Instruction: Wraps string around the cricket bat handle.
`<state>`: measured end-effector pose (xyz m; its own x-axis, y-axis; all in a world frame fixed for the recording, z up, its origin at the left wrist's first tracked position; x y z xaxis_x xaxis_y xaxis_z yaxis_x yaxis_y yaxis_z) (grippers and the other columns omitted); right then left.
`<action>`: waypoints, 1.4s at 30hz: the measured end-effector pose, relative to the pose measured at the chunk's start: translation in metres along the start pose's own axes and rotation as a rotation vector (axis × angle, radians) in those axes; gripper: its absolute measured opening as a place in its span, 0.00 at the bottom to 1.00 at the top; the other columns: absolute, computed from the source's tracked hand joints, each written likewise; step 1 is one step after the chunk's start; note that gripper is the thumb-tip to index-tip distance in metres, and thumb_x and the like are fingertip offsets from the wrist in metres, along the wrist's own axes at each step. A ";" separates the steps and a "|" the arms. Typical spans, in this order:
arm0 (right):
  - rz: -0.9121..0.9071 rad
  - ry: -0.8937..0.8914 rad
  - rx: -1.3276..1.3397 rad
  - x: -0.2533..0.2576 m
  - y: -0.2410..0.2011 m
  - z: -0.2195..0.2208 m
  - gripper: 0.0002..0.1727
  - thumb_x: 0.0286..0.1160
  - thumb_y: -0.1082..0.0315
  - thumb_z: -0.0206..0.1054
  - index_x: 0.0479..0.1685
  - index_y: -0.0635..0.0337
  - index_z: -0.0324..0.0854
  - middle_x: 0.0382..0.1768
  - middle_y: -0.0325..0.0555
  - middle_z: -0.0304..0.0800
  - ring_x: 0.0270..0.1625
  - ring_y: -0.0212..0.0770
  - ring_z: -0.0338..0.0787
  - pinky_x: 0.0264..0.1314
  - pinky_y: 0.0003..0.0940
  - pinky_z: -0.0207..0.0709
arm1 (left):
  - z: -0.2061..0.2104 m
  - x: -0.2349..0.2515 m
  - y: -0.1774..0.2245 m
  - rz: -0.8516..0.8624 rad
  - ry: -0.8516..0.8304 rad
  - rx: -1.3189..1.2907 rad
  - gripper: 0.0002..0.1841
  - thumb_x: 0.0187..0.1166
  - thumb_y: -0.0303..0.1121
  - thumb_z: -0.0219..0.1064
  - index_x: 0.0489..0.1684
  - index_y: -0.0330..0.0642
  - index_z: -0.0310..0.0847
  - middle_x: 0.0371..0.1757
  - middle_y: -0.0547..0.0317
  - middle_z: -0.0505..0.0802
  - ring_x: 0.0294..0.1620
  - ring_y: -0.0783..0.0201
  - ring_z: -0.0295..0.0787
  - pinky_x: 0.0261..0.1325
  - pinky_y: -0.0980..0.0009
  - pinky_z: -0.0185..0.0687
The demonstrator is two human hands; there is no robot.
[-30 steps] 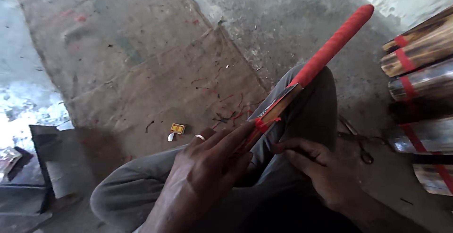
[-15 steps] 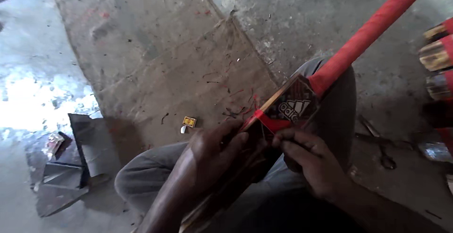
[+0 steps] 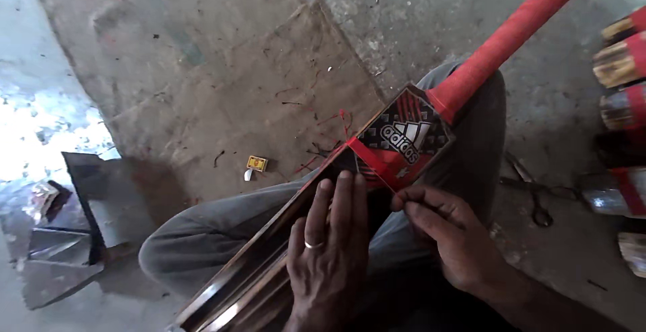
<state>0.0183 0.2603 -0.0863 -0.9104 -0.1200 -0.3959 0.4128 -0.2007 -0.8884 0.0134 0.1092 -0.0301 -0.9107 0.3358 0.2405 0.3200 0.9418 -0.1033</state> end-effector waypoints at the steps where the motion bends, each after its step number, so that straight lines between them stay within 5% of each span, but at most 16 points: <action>1: 0.019 0.008 0.021 -0.004 0.011 -0.006 0.12 0.87 0.62 0.59 0.55 0.51 0.88 0.27 0.41 0.78 0.21 0.31 0.69 0.21 0.25 0.65 | 0.000 0.001 0.000 0.005 -0.002 -0.012 0.40 0.77 0.56 0.67 0.92 0.59 0.60 0.93 0.68 0.64 0.87 0.59 0.66 0.69 0.57 0.73; 8: 0.104 0.018 0.249 -0.017 0.046 -0.019 0.12 0.87 0.60 0.61 0.54 0.52 0.87 0.22 0.40 0.71 0.19 0.29 0.68 0.21 0.24 0.65 | -0.001 0.005 -0.003 0.029 -0.023 -0.052 0.44 0.72 0.57 0.71 0.93 0.62 0.58 0.92 0.66 0.65 0.85 0.56 0.67 0.65 0.55 0.75; 14: 0.182 -0.043 0.355 -0.014 0.068 -0.015 0.11 0.86 0.61 0.61 0.56 0.52 0.86 0.22 0.38 0.70 0.19 0.28 0.68 0.22 0.22 0.66 | -0.002 0.011 -0.002 0.058 -0.049 -0.056 0.37 0.74 0.61 0.69 0.87 0.86 0.62 0.90 0.62 0.67 0.84 0.51 0.68 0.64 0.51 0.77; 21: 0.166 -0.063 0.401 -0.010 0.062 -0.013 0.11 0.86 0.61 0.61 0.56 0.52 0.86 0.21 0.36 0.69 0.19 0.27 0.67 0.22 0.22 0.65 | -0.008 0.020 -0.008 0.067 -0.079 -0.173 0.33 0.73 0.58 0.71 0.83 0.86 0.69 0.89 0.60 0.70 0.84 0.48 0.70 0.64 0.47 0.78; 25: 0.081 -0.143 0.303 -0.010 0.032 0.001 0.11 0.88 0.61 0.60 0.54 0.52 0.87 0.22 0.38 0.72 0.20 0.29 0.69 0.24 0.25 0.68 | -0.020 0.036 -0.024 0.127 -0.240 -0.438 0.34 0.71 0.55 0.73 0.82 0.85 0.70 0.86 0.64 0.73 0.81 0.52 0.73 0.63 0.46 0.81; 29: -0.006 -0.187 0.286 -0.009 0.001 0.013 0.11 0.89 0.61 0.61 0.54 0.52 0.87 0.25 0.40 0.76 0.21 0.28 0.71 0.24 0.23 0.69 | -0.016 0.042 -0.037 0.094 -0.519 -0.884 0.40 0.66 0.47 0.76 0.84 0.85 0.66 0.80 0.75 0.77 0.64 0.70 0.86 0.49 0.61 0.94; 36: 0.000 -0.197 0.383 0.006 0.002 0.018 0.11 0.88 0.63 0.58 0.52 0.50 0.87 0.22 0.36 0.71 0.20 0.26 0.69 0.22 0.20 0.66 | 0.028 0.034 -0.035 -0.025 -0.838 -1.473 0.40 0.72 0.36 0.78 0.89 0.71 0.66 0.69 0.67 0.89 0.55 0.63 0.92 0.54 0.64 0.95; 38: -0.015 -0.201 0.395 0.012 0.001 0.021 0.11 0.89 0.62 0.58 0.53 0.51 0.86 0.22 0.37 0.73 0.19 0.26 0.69 0.22 0.20 0.67 | 0.023 0.040 -0.045 -0.048 -0.781 -1.414 0.38 0.73 0.40 0.78 0.88 0.71 0.68 0.69 0.68 0.89 0.55 0.63 0.92 0.54 0.64 0.95; 40: -0.014 -0.185 0.368 0.019 -0.003 0.023 0.12 0.89 0.61 0.58 0.55 0.51 0.87 0.25 0.38 0.76 0.20 0.27 0.70 0.22 0.20 0.67 | 0.001 0.045 -0.063 -0.040 -0.532 -1.035 0.33 0.77 0.52 0.72 0.86 0.75 0.69 0.76 0.78 0.84 0.65 0.71 0.88 0.61 0.64 0.91; 42: -0.007 -0.146 0.323 0.027 -0.009 0.028 0.13 0.90 0.61 0.57 0.57 0.52 0.86 0.25 0.39 0.75 0.19 0.27 0.69 0.21 0.20 0.67 | -0.028 0.042 -0.062 -0.062 -0.184 -0.563 0.29 0.80 0.52 0.66 0.83 0.71 0.72 0.80 0.66 0.79 0.76 0.57 0.77 0.66 0.47 0.78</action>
Point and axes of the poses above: each hand's wrist, its own x-axis towards the middle knuckle, its own z-axis out of the palm, y = z × x, the point moved 10 cm from there along x, towards the middle knuckle
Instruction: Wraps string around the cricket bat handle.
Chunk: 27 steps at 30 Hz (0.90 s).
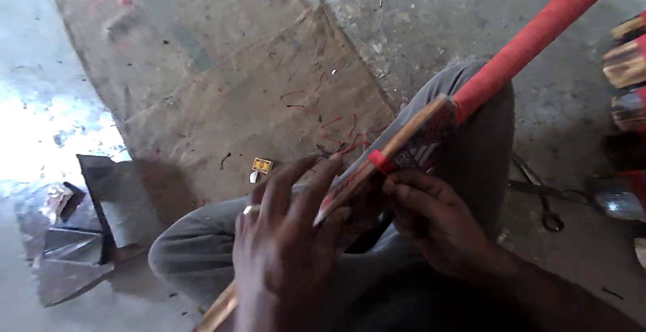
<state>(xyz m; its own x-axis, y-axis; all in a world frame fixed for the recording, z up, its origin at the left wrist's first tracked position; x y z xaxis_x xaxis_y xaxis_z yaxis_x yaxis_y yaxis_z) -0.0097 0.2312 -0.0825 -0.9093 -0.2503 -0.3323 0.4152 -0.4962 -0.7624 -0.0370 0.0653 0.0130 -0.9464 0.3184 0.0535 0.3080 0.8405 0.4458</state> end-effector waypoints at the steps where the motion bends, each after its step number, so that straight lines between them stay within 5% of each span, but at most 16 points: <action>1: 0.008 0.034 -0.017 0.004 -0.001 0.003 0.13 0.89 0.62 0.57 0.58 0.53 0.86 0.24 0.39 0.74 0.18 0.28 0.68 0.19 0.20 0.66 | 0.003 -0.010 0.012 0.002 0.122 0.171 0.30 0.79 0.51 0.68 0.84 0.67 0.72 0.82 0.56 0.78 0.80 0.47 0.72 0.70 0.38 0.69; 4: 0.050 0.122 -0.037 0.008 -0.003 0.005 0.15 0.89 0.62 0.58 0.62 0.52 0.87 0.22 0.39 0.70 0.16 0.27 0.65 0.15 0.20 0.61 | 0.055 -0.026 0.027 -0.068 0.126 0.500 0.48 0.72 0.63 0.67 0.96 0.60 0.51 0.95 0.58 0.58 0.92 0.45 0.55 0.77 0.25 0.52; 6: 0.057 0.151 -0.116 -0.001 -0.003 -0.002 0.15 0.88 0.61 0.58 0.61 0.50 0.87 0.22 0.38 0.68 0.16 0.28 0.63 0.16 0.20 0.60 | 0.072 -0.024 0.020 -0.077 0.096 0.510 0.51 0.71 0.52 0.71 0.97 0.58 0.44 0.98 0.60 0.48 0.94 0.48 0.47 0.76 0.31 0.55; 14: 0.100 0.232 -0.190 -0.055 0.042 -0.063 0.13 0.88 0.61 0.59 0.56 0.50 0.89 0.26 0.42 0.78 0.19 0.31 0.70 0.20 0.25 0.67 | 0.068 -0.008 0.015 -0.014 0.005 0.357 0.62 0.56 0.65 0.75 0.98 0.56 0.45 0.97 0.59 0.53 0.92 0.47 0.55 0.71 0.36 0.68; 17: 0.086 0.202 -0.108 -0.059 0.046 -0.067 0.13 0.89 0.62 0.58 0.55 0.52 0.88 0.22 0.41 0.74 0.18 0.31 0.69 0.20 0.25 0.67 | 0.064 -0.005 0.014 -0.002 0.000 0.344 0.62 0.55 0.66 0.75 0.97 0.55 0.46 0.96 0.58 0.56 0.91 0.47 0.59 0.68 0.37 0.72; 19: 0.084 0.185 -0.045 -0.060 0.045 -0.067 0.13 0.88 0.62 0.58 0.55 0.52 0.87 0.22 0.40 0.72 0.19 0.30 0.69 0.21 0.25 0.67 | 0.061 -0.002 0.015 0.013 -0.015 0.318 0.59 0.57 0.67 0.74 0.96 0.61 0.49 0.95 0.56 0.58 0.89 0.46 0.62 0.65 0.37 0.74; 23: 0.066 0.122 0.033 -0.060 0.037 -0.060 0.11 0.87 0.63 0.59 0.53 0.52 0.87 0.22 0.39 0.72 0.19 0.28 0.68 0.21 0.23 0.66 | 0.057 0.000 0.015 0.041 -0.089 0.224 0.47 0.63 0.62 0.73 0.89 0.89 0.54 0.95 0.55 0.57 0.88 0.43 0.63 0.61 0.37 0.76; 27: 0.045 0.055 0.038 -0.060 0.029 -0.049 0.11 0.87 0.64 0.59 0.51 0.52 0.88 0.23 0.38 0.74 0.20 0.27 0.69 0.22 0.23 0.66 | 0.056 0.000 0.012 0.033 -0.196 0.079 0.43 0.65 0.61 0.72 0.86 0.95 0.55 0.95 0.60 0.58 0.85 0.46 0.69 0.57 0.39 0.81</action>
Point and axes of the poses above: each hand's wrist, its own x-axis towards the middle knuckle, its own z-axis out of the palm, y = z × x, the point moved 10 cm from there along x, towards the middle knuckle
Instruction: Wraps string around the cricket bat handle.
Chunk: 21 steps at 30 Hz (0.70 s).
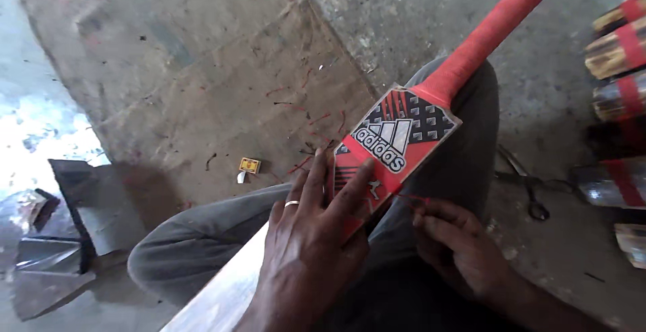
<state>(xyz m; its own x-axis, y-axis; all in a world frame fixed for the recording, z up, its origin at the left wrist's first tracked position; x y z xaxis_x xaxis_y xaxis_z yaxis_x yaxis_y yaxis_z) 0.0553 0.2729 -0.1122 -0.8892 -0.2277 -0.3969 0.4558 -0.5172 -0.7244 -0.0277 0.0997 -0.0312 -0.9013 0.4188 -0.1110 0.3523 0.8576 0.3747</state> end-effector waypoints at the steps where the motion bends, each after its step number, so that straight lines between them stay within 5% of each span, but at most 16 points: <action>1: -0.003 -0.013 0.000 0.000 -0.001 0.003 0.11 0.87 0.64 0.59 0.51 0.52 0.88 0.22 0.37 0.73 0.20 0.27 0.69 0.23 0.23 0.67 | 0.000 0.000 -0.002 0.000 -0.032 -0.044 0.43 0.65 0.61 0.73 0.86 0.96 0.55 0.95 0.62 0.58 0.85 0.48 0.70 0.59 0.38 0.82; 4: -0.019 -0.052 0.011 0.003 -0.008 0.013 0.11 0.88 0.64 0.60 0.52 0.53 0.88 0.23 0.37 0.74 0.21 0.27 0.70 0.23 0.23 0.68 | 0.003 -0.001 -0.009 -0.050 -0.178 -0.270 0.47 0.61 0.57 0.77 0.86 0.97 0.55 0.94 0.73 0.60 0.82 0.61 0.74 0.63 0.43 0.85; 7: -0.037 -0.104 0.009 0.009 -0.017 0.027 0.10 0.87 0.65 0.60 0.51 0.51 0.89 0.25 0.37 0.77 0.21 0.25 0.69 0.23 0.21 0.65 | 0.009 -0.009 -0.013 -0.160 -0.425 -0.617 0.49 0.59 0.47 0.82 0.86 0.92 0.59 0.78 0.82 0.80 0.64 0.74 0.87 0.56 0.61 0.93; 9: -0.056 -0.149 0.002 0.013 -0.022 0.036 0.10 0.87 0.64 0.60 0.50 0.51 0.88 0.27 0.37 0.77 0.21 0.24 0.69 0.23 0.20 0.66 | 0.018 -0.014 -0.012 -0.215 -0.589 -0.886 0.49 0.61 0.40 0.82 0.87 0.89 0.61 0.60 0.71 0.92 0.48 0.67 0.94 0.47 0.62 0.95; 13: -0.027 -0.127 -0.003 0.026 -0.024 0.040 0.10 0.86 0.61 0.61 0.50 0.49 0.88 0.21 0.35 0.72 0.19 0.25 0.68 0.22 0.20 0.65 | 0.031 -0.008 -0.016 -0.148 -0.749 -1.150 0.44 0.70 0.37 0.77 0.90 0.79 0.61 0.62 0.60 0.91 0.52 0.62 0.93 0.53 0.63 0.93; 15: -0.003 -0.078 -0.032 0.036 -0.026 0.045 0.11 0.87 0.61 0.61 0.51 0.49 0.89 0.20 0.36 0.71 0.18 0.25 0.67 0.20 0.20 0.64 | 0.008 0.003 -0.029 -0.122 -0.529 -1.008 0.37 0.74 0.40 0.76 0.87 0.73 0.69 0.63 0.65 0.92 0.53 0.65 0.93 0.53 0.65 0.93; 17: 0.008 -0.031 -0.070 0.047 -0.036 0.054 0.13 0.88 0.62 0.59 0.55 0.52 0.89 0.28 0.41 0.79 0.18 0.27 0.68 0.19 0.20 0.64 | -0.037 0.001 -0.032 -0.060 -0.105 -0.469 0.31 0.79 0.50 0.71 0.85 0.71 0.71 0.75 0.78 0.85 0.68 0.73 0.86 0.64 0.65 0.90; 19: 0.044 -0.003 -0.082 0.055 -0.042 0.064 0.15 0.89 0.62 0.57 0.60 0.53 0.88 0.31 0.43 0.81 0.18 0.28 0.68 0.18 0.21 0.64 | -0.047 -0.023 -0.007 -0.061 0.209 0.042 0.34 0.75 0.57 0.71 0.83 0.59 0.74 0.84 0.58 0.77 0.81 0.50 0.73 0.74 0.40 0.70; 21: 0.053 0.013 -0.088 0.059 -0.041 0.069 0.15 0.89 0.62 0.57 0.60 0.52 0.87 0.25 0.41 0.74 0.17 0.28 0.66 0.17 0.21 0.62 | -0.014 -0.042 0.019 -0.089 0.269 0.338 0.41 0.70 0.66 0.69 0.85 0.60 0.72 0.89 0.55 0.72 0.84 0.41 0.68 0.74 0.30 0.60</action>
Point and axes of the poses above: each hand's wrist, its own x-axis towards the middle knuckle, its own z-axis out of the palm, y = z × x, the point moved 10 cm from there along x, towards the middle knuckle
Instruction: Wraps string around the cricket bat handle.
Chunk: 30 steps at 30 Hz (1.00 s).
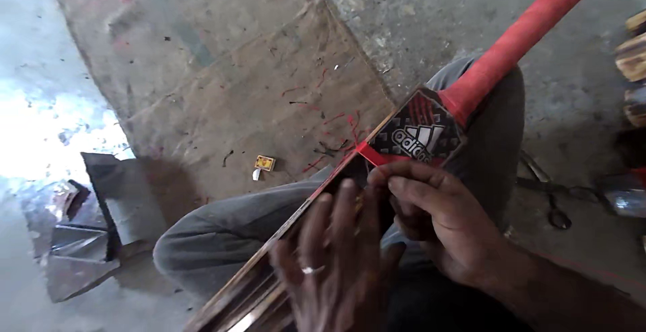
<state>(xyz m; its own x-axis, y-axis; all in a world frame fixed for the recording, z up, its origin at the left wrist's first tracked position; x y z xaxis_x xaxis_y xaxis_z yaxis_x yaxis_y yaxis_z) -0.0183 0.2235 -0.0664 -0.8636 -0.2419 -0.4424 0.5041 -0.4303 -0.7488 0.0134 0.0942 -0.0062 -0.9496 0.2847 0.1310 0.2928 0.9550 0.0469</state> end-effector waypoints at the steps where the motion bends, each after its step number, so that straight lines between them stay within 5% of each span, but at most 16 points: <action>1: 0.005 0.016 -0.017 -0.004 0.003 -0.003 0.14 0.88 0.61 0.58 0.59 0.50 0.88 0.23 0.39 0.71 0.17 0.28 0.65 0.17 0.20 0.62 | 0.016 -0.009 0.009 -0.013 -0.005 0.092 0.41 0.73 0.64 0.65 0.90 0.63 0.65 0.92 0.60 0.65 0.87 0.45 0.63 0.75 0.33 0.58; 3: 0.029 0.053 -0.075 -0.019 0.018 -0.019 0.13 0.86 0.58 0.60 0.57 0.47 0.88 0.22 0.38 0.71 0.18 0.28 0.66 0.19 0.21 0.63 | 0.033 -0.013 0.012 -0.023 0.016 0.175 0.40 0.80 0.58 0.63 0.94 0.66 0.55 0.95 0.66 0.58 0.88 0.54 0.61 0.73 0.46 0.63; 5: 0.054 0.111 -0.091 -0.039 0.036 -0.044 0.12 0.85 0.59 0.62 0.55 0.46 0.89 0.23 0.37 0.73 0.19 0.27 0.67 0.21 0.21 0.64 | 0.034 -0.010 0.011 -0.011 0.025 0.156 0.40 0.80 0.57 0.64 0.94 0.67 0.55 0.95 0.68 0.60 0.89 0.56 0.62 0.73 0.49 0.67; 13: 0.064 0.082 0.168 -0.057 0.073 -0.070 0.11 0.87 0.62 0.61 0.54 0.53 0.88 0.21 0.39 0.72 0.18 0.27 0.68 0.19 0.21 0.64 | 0.024 -0.003 0.009 0.026 0.038 0.097 0.42 0.73 0.59 0.70 0.92 0.68 0.59 0.92 0.66 0.65 0.85 0.54 0.67 0.68 0.52 0.72; 18: 0.129 0.056 0.221 -0.050 0.088 -0.072 0.11 0.85 0.61 0.62 0.55 0.51 0.87 0.21 0.35 0.69 0.18 0.26 0.67 0.21 0.21 0.65 | 0.020 0.004 0.009 0.069 0.017 0.022 0.33 0.76 0.57 0.69 0.85 0.88 0.65 0.90 0.61 0.68 0.82 0.51 0.71 0.65 0.50 0.75; 22: 0.095 0.018 0.236 -0.047 0.082 -0.067 0.11 0.86 0.61 0.61 0.55 0.52 0.86 0.21 0.35 0.68 0.19 0.27 0.67 0.22 0.21 0.65 | 0.015 0.012 0.005 0.101 -0.040 -0.025 0.33 0.75 0.58 0.69 0.84 0.88 0.66 0.89 0.59 0.69 0.81 0.48 0.72 0.65 0.48 0.76; 26: 0.020 -0.086 0.146 -0.045 0.057 -0.046 0.10 0.88 0.61 0.60 0.53 0.50 0.87 0.21 0.35 0.70 0.20 0.26 0.68 0.23 0.22 0.67 | 0.003 0.025 -0.006 0.162 -0.211 -0.257 0.35 0.73 0.51 0.69 0.85 0.87 0.64 0.88 0.62 0.70 0.79 0.49 0.74 0.57 0.46 0.84; 30: -0.053 -0.126 0.118 -0.040 0.036 -0.030 0.11 0.88 0.61 0.61 0.55 0.49 0.87 0.24 0.37 0.74 0.21 0.27 0.69 0.24 0.23 0.67 | 0.013 0.027 -0.019 0.148 -0.527 -0.790 0.43 0.67 0.42 0.74 0.87 0.86 0.60 0.79 0.75 0.77 0.66 0.69 0.84 0.54 0.61 0.93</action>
<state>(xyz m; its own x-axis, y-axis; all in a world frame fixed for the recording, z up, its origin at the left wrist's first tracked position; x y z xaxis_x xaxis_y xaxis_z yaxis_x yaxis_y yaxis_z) 0.0345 0.2436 -0.0902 -0.8869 -0.3201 -0.3332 0.4599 -0.5429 -0.7027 -0.0192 0.0849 -0.0160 -0.7687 0.5825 -0.2642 0.2211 0.6296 0.7448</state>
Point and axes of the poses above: each hand's wrist, its own x-axis towards the middle knuckle, its own z-axis out of the palm, y = z × x, the point moved 10 cm from there along x, towards the middle knuckle
